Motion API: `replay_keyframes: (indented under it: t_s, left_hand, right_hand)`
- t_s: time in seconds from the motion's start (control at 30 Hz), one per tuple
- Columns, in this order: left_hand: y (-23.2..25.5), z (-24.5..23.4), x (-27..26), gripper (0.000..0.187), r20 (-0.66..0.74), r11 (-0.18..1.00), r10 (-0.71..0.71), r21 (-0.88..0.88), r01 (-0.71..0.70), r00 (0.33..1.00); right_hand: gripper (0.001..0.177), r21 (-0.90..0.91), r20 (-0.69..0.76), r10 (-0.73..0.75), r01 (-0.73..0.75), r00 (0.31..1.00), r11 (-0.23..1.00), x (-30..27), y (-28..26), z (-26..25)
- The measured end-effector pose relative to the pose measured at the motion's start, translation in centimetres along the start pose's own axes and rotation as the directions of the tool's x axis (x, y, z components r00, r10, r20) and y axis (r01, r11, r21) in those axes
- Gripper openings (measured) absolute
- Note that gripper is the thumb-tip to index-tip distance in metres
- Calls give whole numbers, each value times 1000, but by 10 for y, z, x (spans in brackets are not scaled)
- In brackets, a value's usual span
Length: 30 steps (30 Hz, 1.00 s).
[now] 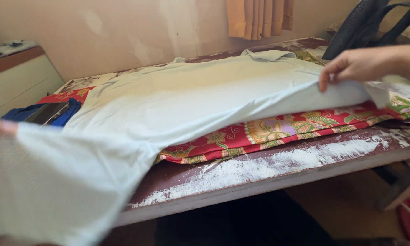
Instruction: Ironing a light blue t-shirt on a table.
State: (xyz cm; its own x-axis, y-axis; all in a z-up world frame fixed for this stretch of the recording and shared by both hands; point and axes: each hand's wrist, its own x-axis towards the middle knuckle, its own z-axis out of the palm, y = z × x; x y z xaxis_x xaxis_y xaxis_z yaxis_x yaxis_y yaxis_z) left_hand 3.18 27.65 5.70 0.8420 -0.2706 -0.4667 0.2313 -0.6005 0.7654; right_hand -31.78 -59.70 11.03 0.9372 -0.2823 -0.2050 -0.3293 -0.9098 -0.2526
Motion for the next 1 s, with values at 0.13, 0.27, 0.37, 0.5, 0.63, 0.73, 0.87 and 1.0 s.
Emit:
replay_keyframes:
  t_s: [0.13,0.27,0.37,0.5,0.63,0.73,0.87,1.0]
  left_hand:
    - [104,39,13,43,-87,815,415,-407,-412,906]
    - [153,1,155,37,37,594,685,-605,-529,727]
    - [200,32,186,34,-78,578,566,-671,-463,821]
    - [233,47,229,31,-110,267,374,-938,-220,921]
    - [244,91,196,37,-249,11,246,-966,-260,937]
    - [250,99,199,44,-302,115,264,-933,-341,916]
    - [258,101,235,50,-269,605,259,-703,-373,928]
    - [271,111,233,28,-358,876,188,-359,-321,915]
  right_hand:
    - [22,-67,-128,33,-42,991,997,44,-7,-18]
    - [39,-168,-188,-6,-26,982,985,105,-3,-33]
    - [47,-202,-181,-103,65,978,977,144,8,-35]
    - [47,-177,-231,50,-93,972,980,154,-11,-28]
    - [54,-237,-344,61,-150,937,960,161,-21,-18]
    - [64,-289,-346,111,-218,932,932,175,-17,-14]
    - [73,-326,-324,94,-204,941,923,180,-19,-9]
    - [66,-350,-291,153,-254,944,902,181,-19,-6]
